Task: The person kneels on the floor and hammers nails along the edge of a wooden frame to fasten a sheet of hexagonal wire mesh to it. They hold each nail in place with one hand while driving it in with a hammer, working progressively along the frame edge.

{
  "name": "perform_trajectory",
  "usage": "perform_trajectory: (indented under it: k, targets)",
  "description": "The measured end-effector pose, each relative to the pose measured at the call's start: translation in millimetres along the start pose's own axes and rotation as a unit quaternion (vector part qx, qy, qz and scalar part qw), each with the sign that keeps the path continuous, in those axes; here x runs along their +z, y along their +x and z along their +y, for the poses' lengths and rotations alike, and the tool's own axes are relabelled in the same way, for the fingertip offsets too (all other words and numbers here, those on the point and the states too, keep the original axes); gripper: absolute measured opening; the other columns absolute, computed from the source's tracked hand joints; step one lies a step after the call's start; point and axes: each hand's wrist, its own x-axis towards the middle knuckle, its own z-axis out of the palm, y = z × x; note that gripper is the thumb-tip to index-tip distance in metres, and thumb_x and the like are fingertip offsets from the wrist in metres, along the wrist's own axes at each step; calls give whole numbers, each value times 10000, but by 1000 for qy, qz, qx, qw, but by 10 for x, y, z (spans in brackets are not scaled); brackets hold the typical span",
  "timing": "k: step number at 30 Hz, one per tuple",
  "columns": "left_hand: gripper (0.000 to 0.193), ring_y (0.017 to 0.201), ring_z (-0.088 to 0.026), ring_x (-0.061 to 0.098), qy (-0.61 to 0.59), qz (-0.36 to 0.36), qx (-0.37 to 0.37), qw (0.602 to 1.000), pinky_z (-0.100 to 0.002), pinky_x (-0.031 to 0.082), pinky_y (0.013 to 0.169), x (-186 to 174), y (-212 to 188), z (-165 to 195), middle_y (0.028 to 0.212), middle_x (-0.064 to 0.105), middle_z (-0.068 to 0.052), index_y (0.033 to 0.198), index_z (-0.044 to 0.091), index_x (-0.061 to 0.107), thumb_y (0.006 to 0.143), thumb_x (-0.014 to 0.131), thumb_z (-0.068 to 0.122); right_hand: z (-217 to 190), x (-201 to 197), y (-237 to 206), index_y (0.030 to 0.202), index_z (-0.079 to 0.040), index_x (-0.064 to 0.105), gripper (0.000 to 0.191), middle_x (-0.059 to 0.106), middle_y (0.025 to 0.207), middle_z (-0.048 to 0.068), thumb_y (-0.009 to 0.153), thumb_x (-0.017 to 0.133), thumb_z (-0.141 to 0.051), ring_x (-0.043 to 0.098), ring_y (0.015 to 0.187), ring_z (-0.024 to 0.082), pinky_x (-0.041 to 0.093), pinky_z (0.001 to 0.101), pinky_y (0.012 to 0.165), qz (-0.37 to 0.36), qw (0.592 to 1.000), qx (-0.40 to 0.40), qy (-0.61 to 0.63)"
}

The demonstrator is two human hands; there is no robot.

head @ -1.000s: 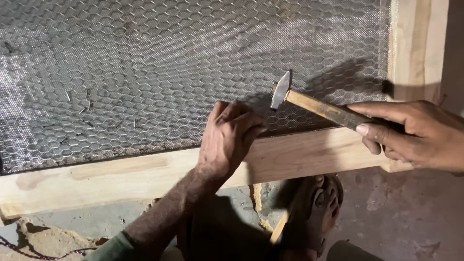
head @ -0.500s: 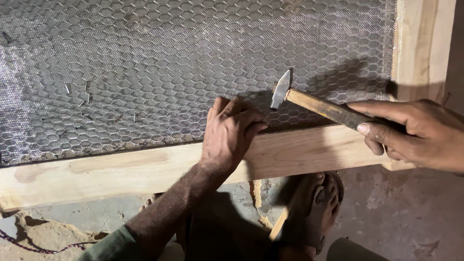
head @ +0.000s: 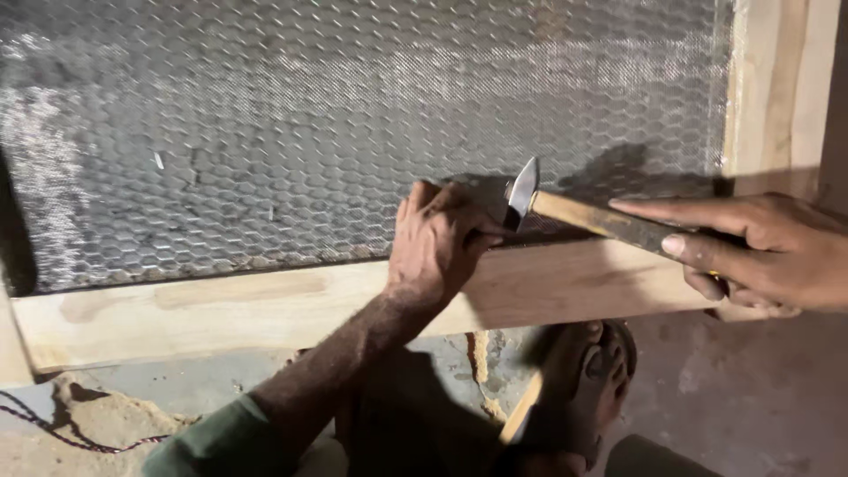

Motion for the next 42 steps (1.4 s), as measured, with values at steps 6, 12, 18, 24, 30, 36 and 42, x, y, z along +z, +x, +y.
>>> perform_trajectory:
  k: [6, 12, 18, 24, 30, 36, 42]
  targets:
    - [183, 1060, -244, 587, -23, 56, 55, 997, -439, 428, 953, -42, -6, -6, 1111, 691, -27, 1015, 151, 724, 874, 810, 229, -69, 8, 58, 1519, -569, 356, 552, 624, 661, 90, 1017, 535, -425, 512, 413, 178, 579, 355, 406, -7, 999, 22, -21]
    - [538, 1051, -331, 614, -6, 7, -39, 999, -576, 360, 1003, 23, 71, -5, 1069, 684, -164, 1221, 46, 601, 788, 861, 233, -213, -47, 19, 1519, -617, 315, 551, 614, 653, 172, 1003, 502, -570, 505, 413, 198, 600, 344, 479, -16, 996, 61, -62]
    - [568, 1046, -350, 634, -22, 5, -50, 999, -549, 407, 938, 104, 79, -41, 1097, 683, -178, 1224, 13, 557, 771, 862, 171, -121, -51, 146, 1544, -579, 345, 631, 652, 1186, -23, 934, 503, -605, 589, 357, 202, 639, 360, 423, -11, 995, -30, -93]
    - [606, 994, -313, 650, -11, 12, -26, 1000, -603, 386, 952, 137, 90, -19, 1052, 681, -168, 1235, -28, 506, 797, 862, 193, 16, -151, 215, 1563, -508, 344, 621, 629, 1322, 91, 970, 512, -579, 616, 416, 170, 637, 331, 423, 7, 992, -98, -82]
    - [515, 941, -288, 651, 9, -20, -34, 999, -598, 396, 968, 100, 104, 15, 990, 664, -143, 1144, 16, 527, 816, 863, 225, -108, -177, 146, 1533, -476, 403, 639, 572, 1416, -83, 910, 514, -561, 630, 383, 157, 634, 324, 374, 13, 990, -121, -66]
    - [540, 967, -292, 624, 21, -15, -15, 1000, -595, 381, 937, 66, 120, 29, 1020, 641, -151, 1150, 10, 522, 788, 869, 209, -225, -227, 102, 1569, -504, 342, 616, 717, 810, 115, 977, 512, -509, 578, 437, 170, 616, 317, 438, -24, 993, -43, -104]
    - [542, 1031, -295, 612, 15, -60, -64, 996, -539, 403, 927, -2, 148, 78, 1060, 652, -136, 1155, 39, 529, 770, 878, 193, -147, -152, 158, 1586, -499, 347, 644, 717, 814, -18, 954, 469, -512, 603, 388, 139, 621, 306, 414, -24, 987, -105, -124]
